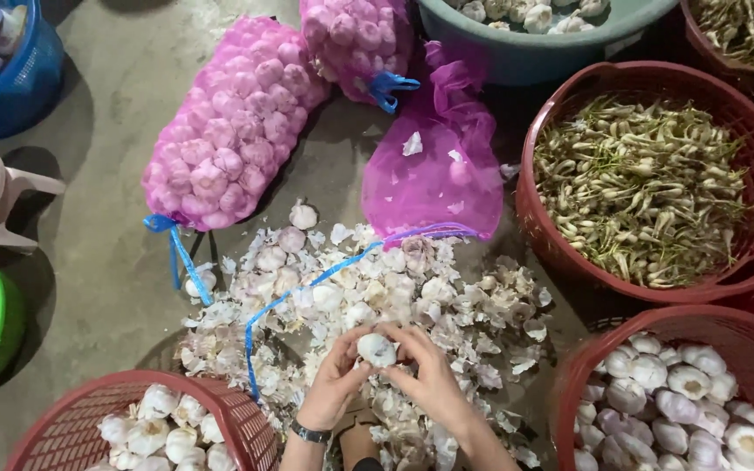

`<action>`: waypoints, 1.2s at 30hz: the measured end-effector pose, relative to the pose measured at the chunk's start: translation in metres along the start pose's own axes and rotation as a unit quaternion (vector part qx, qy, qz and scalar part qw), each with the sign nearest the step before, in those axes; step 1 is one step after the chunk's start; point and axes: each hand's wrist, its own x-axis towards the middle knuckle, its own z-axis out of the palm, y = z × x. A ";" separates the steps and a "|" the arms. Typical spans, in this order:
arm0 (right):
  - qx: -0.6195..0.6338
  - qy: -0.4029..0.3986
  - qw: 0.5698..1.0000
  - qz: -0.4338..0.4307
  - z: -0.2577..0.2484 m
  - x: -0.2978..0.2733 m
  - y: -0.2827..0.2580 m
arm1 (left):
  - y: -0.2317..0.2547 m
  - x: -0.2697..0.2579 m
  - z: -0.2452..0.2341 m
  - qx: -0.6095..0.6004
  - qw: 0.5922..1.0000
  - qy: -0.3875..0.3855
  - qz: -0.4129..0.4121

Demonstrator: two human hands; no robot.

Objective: The person sits on the floor and peels garlic cloves by hand, removing the outer skins and placing the peeled cloves into a red basket. They work through a large pile of garlic bulbs and skins, occasionally handling mesh bags of garlic.

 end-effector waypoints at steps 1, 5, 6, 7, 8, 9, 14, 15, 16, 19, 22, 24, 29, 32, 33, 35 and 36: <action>-0.002 -0.001 1.000 -0.023 0.000 0.000 -0.002 | -0.003 0.000 -0.003 -0.034 0.999 -0.004 0.003; -0.028 -0.003 0.999 -0.017 0.006 0.000 0.006 | -0.013 0.003 -0.013 -0.010 1.000 -0.009 0.019; -0.031 0.000 0.999 -0.020 0.007 0.003 0.010 | -0.003 0.008 -0.013 -0.011 1.000 -0.013 0.023; -0.030 -0.019 0.999 0.042 0.008 0.006 0.015 | 0.007 0.012 -0.013 0.122 0.992 -0.029 -0.012; -0.031 -0.040 0.993 0.102 0.009 0.010 0.018 | 0.016 0.015 -0.013 0.250 0.966 -0.042 -0.044; -0.038 -0.040 0.994 0.098 0.008 0.019 0.054 | 0.010 0.033 -0.031 0.247 0.967 -0.041 -0.038; -0.056 0.001 0.972 0.227 -0.029 0.114 0.157 | 0.009 0.114 -0.170 0.674 0.644 0.360 0.021; -0.063 -0.012 0.973 0.221 -0.050 0.134 0.098 | 0.026 0.118 -0.184 0.669 0.642 0.375 0.016; 0.054 0.073 0.974 0.209 -0.077 0.143 0.041 | 0.042 0.125 -0.196 0.692 0.590 0.414 -0.043; 0.345 0.107 0.932 0.032 -0.142 0.147 -0.095 | 0.069 0.142 -0.248 0.699 0.536 0.460 -0.114; 0.449 0.123 0.879 -0.104 -0.169 0.138 -0.161 | 0.059 0.149 -0.312 0.671 0.554 0.472 -0.139; 0.396 0.200 0.893 -0.078 -0.169 0.126 -0.168 | 0.052 0.146 -0.335 0.655 0.567 0.475 -0.154; 0.343 0.203 0.913 0.090 -0.124 0.088 -0.097 | 0.029 0.131 -0.316 0.565 0.631 0.480 -0.229; 0.350 0.164 0.903 0.189 -0.078 0.070 -0.020 | 0.046 0.128 -0.257 0.525 0.661 0.467 -0.261; 0.353 0.164 0.902 0.189 -0.066 0.064 -0.009 | 0.029 0.132 -0.251 0.527 0.660 0.468 -0.260; 0.236 0.095 0.928 0.273 -0.039 0.049 0.014 | -0.002 0.139 -0.242 0.362 0.819 0.445 0.002; 0.237 0.099 0.927 0.273 -0.027 0.048 0.026 | 0.006 0.124 -0.199 0.362 0.821 0.441 0.002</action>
